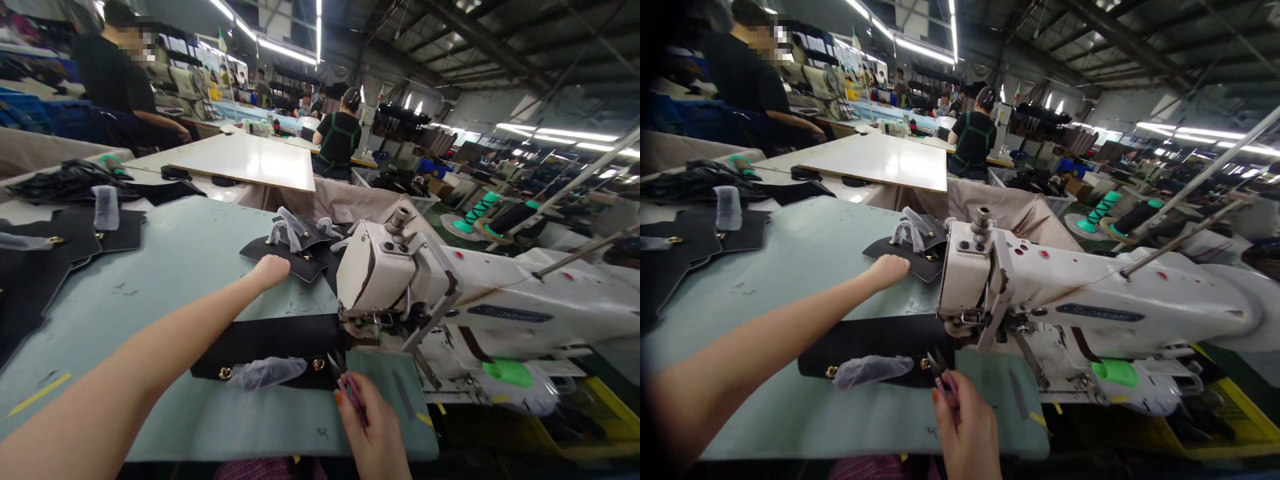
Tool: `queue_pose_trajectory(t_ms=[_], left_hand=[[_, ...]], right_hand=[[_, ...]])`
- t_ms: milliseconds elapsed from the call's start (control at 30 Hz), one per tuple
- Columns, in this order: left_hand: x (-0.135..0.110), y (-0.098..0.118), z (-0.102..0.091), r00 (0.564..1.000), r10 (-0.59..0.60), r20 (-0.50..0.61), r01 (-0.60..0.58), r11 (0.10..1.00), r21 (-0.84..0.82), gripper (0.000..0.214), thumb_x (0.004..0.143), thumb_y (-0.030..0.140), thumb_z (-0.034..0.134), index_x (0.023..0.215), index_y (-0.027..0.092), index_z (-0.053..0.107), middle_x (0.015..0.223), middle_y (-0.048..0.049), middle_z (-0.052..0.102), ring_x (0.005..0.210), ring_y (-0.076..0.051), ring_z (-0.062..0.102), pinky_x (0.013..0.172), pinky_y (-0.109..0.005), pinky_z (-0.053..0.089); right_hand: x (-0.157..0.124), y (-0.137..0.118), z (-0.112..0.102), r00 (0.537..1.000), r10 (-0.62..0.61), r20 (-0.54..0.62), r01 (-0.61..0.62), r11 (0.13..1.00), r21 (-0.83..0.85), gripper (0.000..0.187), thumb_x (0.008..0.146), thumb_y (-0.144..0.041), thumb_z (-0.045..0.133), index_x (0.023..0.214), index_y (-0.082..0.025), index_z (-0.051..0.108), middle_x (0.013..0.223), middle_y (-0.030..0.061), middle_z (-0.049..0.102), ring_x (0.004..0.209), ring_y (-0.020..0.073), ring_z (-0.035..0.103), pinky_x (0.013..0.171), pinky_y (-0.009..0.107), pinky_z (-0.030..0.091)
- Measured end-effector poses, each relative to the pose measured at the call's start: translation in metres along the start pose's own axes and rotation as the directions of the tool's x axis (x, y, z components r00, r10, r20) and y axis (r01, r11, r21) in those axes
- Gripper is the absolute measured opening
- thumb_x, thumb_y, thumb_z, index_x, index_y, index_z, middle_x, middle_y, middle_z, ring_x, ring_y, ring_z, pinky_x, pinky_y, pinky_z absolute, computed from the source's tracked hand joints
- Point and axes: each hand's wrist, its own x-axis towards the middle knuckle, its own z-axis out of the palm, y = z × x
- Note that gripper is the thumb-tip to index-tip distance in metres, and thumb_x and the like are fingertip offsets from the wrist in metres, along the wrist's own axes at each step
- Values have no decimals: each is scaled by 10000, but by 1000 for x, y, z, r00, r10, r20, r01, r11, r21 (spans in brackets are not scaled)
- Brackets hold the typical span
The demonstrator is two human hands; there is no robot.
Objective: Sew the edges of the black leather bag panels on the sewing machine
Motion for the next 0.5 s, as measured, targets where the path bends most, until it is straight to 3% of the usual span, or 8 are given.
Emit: queue_pose_trajectory(t_ms=[133, 200, 300, 500], left_hand=[[-13, -24, -27, 998, -56, -36, 58, 997, 45, 265, 938, 158, 408, 942, 32, 641, 909, -245, 706, 890, -315, 684, 785, -436, 493], [-22, -27, -37, 996, -67, -55, 70, 996, 57, 279, 927, 172, 392, 930, 30, 632, 879, -266, 704, 853, -341, 690, 747, -428, 493], [-37, -25, -45, 993, -77, -89, 83, 994, 69, 292, 938, 246, 400, 917, 48, 613, 837, -236, 707, 778, -323, 694, 701, -405, 503], [-55, -27, -52, 980, -51, -192, 64, 996, 58, 318, 985, 346, 355, 923, 118, 569, 807, -107, 699, 716, -230, 666, 653, -307, 487]], right_hand=[[34, -30, 8, 995, 36, 88, -5, 942, -336, 187, 950, -319, 528, 984, -196, 664, 789, 66, 746, 697, 237, 733, 578, 253, 498], [53, -44, 17, 990, 106, 89, -51, 878, -476, 153, 938, -290, 552, 926, -184, 662, 758, 74, 738, 675, 251, 728, 541, 258, 455], [77, -55, 30, 988, 144, 55, -87, 812, -578, 156, 934, -274, 560, 881, -170, 662, 761, 95, 738, 674, 246, 725, 520, 250, 413], [101, -56, 39, 998, 45, 34, -15, 793, -609, 168, 916, -237, 565, 815, -163, 677, 693, 115, 718, 661, 226, 704, 525, 248, 402]])
